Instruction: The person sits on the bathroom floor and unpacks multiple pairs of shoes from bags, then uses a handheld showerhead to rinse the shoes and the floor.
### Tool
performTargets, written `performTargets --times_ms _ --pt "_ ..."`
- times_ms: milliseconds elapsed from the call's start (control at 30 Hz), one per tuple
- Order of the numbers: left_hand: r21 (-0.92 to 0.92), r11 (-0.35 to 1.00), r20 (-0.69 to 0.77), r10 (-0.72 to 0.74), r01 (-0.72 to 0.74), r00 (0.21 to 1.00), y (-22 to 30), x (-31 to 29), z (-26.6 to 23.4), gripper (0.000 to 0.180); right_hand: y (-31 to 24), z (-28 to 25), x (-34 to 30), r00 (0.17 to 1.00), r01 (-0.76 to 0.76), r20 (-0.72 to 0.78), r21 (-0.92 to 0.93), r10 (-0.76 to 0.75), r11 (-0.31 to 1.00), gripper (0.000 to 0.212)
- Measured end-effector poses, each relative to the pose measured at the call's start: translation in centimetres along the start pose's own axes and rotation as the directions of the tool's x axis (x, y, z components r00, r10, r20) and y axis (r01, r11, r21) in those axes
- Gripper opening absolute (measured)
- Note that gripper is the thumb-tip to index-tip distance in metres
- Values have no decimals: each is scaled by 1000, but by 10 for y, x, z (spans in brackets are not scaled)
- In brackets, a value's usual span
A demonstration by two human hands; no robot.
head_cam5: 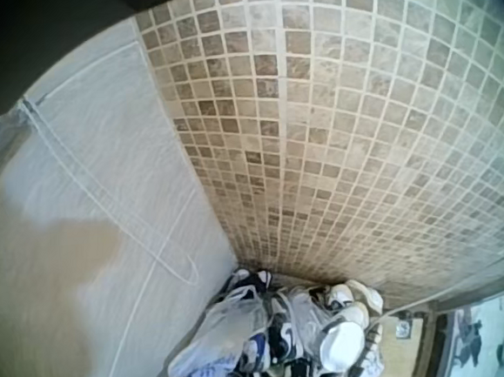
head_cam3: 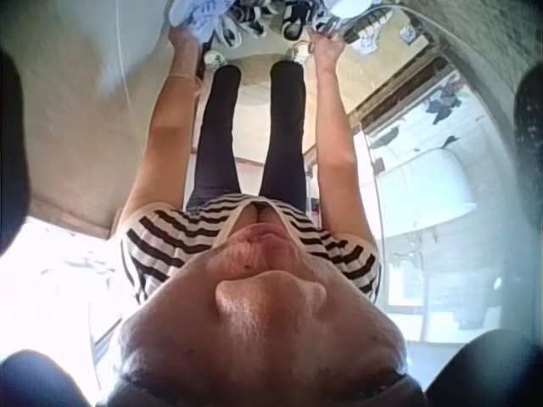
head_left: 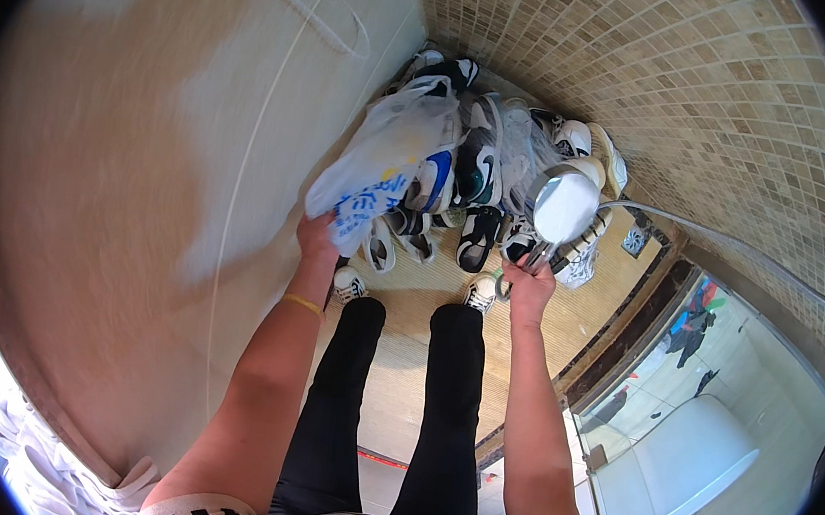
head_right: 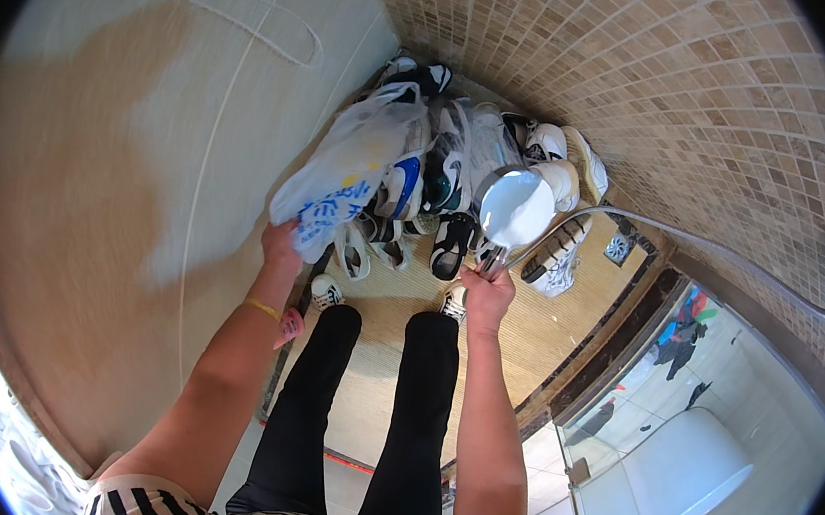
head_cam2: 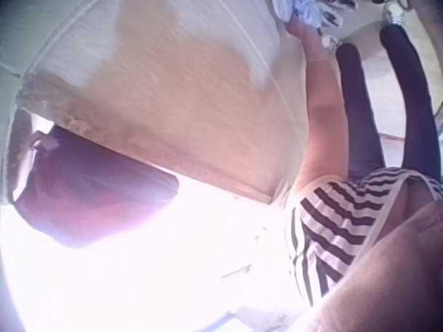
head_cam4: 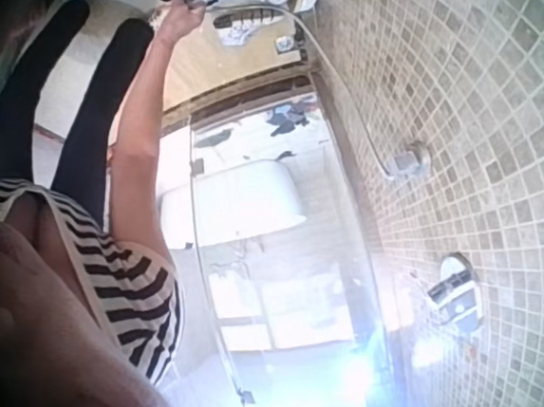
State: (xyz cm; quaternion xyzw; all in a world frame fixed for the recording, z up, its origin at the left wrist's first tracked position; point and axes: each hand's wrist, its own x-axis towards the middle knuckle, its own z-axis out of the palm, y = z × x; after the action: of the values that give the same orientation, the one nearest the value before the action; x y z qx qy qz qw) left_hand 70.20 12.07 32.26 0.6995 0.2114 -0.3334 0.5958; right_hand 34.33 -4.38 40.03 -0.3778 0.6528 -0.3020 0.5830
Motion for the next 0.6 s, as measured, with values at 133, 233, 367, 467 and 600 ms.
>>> performTargets --times_ms 133,233,367,467,600 --pt "-294 956 -84 -42 15 996 -3 -17 -63 39 -5 1 -7 998 -57 17 18 56 998 29" --pt "-503 852 -88 -221 148 971 -18 -25 -109 39 -2 -9 -15 993 -71 101 30 68 997 29" --pt "109 971 -248 -180 211 952 -22 -64 -124 38 -3 -19 -22 991 -59 121 -39 63 998 33" --pt "436 881 -325 -36 183 945 -28 -89 -146 39 -11 -17 -27 982 6 191 -14 -3 1000 34" --pt "134 989 -253 100 -68 962 -63 -66 -190 42 -35 -14 -30 942 -85 312 -143 126 986 36"
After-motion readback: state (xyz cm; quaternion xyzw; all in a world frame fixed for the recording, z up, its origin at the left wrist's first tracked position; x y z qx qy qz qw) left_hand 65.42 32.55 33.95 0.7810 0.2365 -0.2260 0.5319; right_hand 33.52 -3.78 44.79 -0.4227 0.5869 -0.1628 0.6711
